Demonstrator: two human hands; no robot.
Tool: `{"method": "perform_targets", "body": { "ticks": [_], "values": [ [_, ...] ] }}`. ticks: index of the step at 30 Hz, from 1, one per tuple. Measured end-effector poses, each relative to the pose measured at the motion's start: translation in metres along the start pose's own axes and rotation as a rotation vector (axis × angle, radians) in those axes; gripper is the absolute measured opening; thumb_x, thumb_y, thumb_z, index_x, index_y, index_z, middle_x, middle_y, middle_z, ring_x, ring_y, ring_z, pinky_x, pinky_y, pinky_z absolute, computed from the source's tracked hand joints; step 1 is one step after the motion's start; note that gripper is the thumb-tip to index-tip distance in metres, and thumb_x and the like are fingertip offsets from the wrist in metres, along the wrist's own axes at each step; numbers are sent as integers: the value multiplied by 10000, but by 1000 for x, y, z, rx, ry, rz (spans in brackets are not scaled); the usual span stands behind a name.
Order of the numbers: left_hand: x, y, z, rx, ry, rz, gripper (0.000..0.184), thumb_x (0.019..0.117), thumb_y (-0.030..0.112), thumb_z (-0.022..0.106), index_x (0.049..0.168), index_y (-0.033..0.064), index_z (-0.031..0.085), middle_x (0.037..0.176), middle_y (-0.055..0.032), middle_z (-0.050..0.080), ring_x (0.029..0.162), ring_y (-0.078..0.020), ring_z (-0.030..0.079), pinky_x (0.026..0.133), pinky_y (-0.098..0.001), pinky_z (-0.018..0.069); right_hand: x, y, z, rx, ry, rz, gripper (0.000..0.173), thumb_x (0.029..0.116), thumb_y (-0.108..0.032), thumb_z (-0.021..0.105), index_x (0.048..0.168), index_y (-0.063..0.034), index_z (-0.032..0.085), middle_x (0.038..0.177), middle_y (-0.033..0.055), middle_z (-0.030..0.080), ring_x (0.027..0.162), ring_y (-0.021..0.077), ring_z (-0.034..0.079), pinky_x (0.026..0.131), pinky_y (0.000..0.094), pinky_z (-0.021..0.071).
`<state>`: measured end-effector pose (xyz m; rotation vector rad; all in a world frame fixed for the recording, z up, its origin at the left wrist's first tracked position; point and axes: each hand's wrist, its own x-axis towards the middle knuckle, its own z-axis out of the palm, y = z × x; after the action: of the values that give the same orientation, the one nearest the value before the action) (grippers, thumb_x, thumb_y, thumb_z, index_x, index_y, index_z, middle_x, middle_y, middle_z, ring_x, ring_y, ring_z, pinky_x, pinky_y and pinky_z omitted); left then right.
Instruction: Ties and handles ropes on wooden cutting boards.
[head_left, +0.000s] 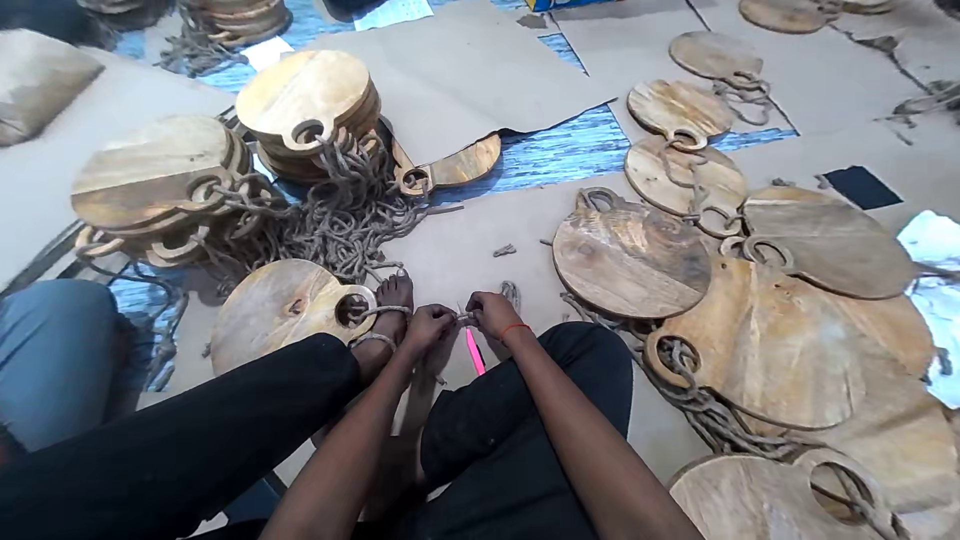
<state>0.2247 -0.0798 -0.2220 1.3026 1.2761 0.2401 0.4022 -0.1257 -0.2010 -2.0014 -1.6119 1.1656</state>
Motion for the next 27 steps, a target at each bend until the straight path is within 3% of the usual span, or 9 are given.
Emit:
{"method": "perform_targets", "body": {
  "ticks": [5,9,12,16,23,27],
  "values": [
    [5,2,5,158,50,-13,184,1018,189,645,1057,39,744,983,-128,727,897,-237,683,868,-469,543,1,-2,-1,7,25,-1,99,925,-51,723,1019,-22,736,978,202,725,915,379,699,832,590,543],
    [7,2,4,141,33,1,186,1017,194,650,1040,36,746,942,-107,719,838,-197,664,825,-420,542,1,-2,-2,28,36,27,109,927,-52,721,1031,-28,739,986,203,725,907,383,699,821,593,546],
    [7,4,7,180,52,-33,190,1018,193,643,1040,36,747,941,-120,722,855,-224,673,837,-457,542,5,-1,-1,20,34,54,92,932,-63,718,1016,-35,743,984,200,725,920,384,697,823,594,542],
    [8,5,6,228,22,-15,230,1044,189,586,1087,22,739,999,-154,722,933,-263,681,888,-493,535,15,-5,-10,6,-107,117,162,970,-127,682,1098,-46,741,1089,169,724,1061,330,681,979,543,507],
    [-1,10,14,267,63,-23,233,1054,205,590,1104,36,742,1017,-149,731,958,-276,688,906,-510,529,16,-9,-6,-24,-85,159,135,955,-111,694,1063,-49,746,1079,177,725,1063,352,679,961,557,507],
    [-5,13,17,286,82,-15,208,1039,201,611,1078,43,741,980,-142,724,902,-261,682,860,-489,536,17,-11,-6,-50,-112,214,136,964,-127,686,1068,-57,739,1093,175,720,1069,352,678,952,558,513]
  ]
}}
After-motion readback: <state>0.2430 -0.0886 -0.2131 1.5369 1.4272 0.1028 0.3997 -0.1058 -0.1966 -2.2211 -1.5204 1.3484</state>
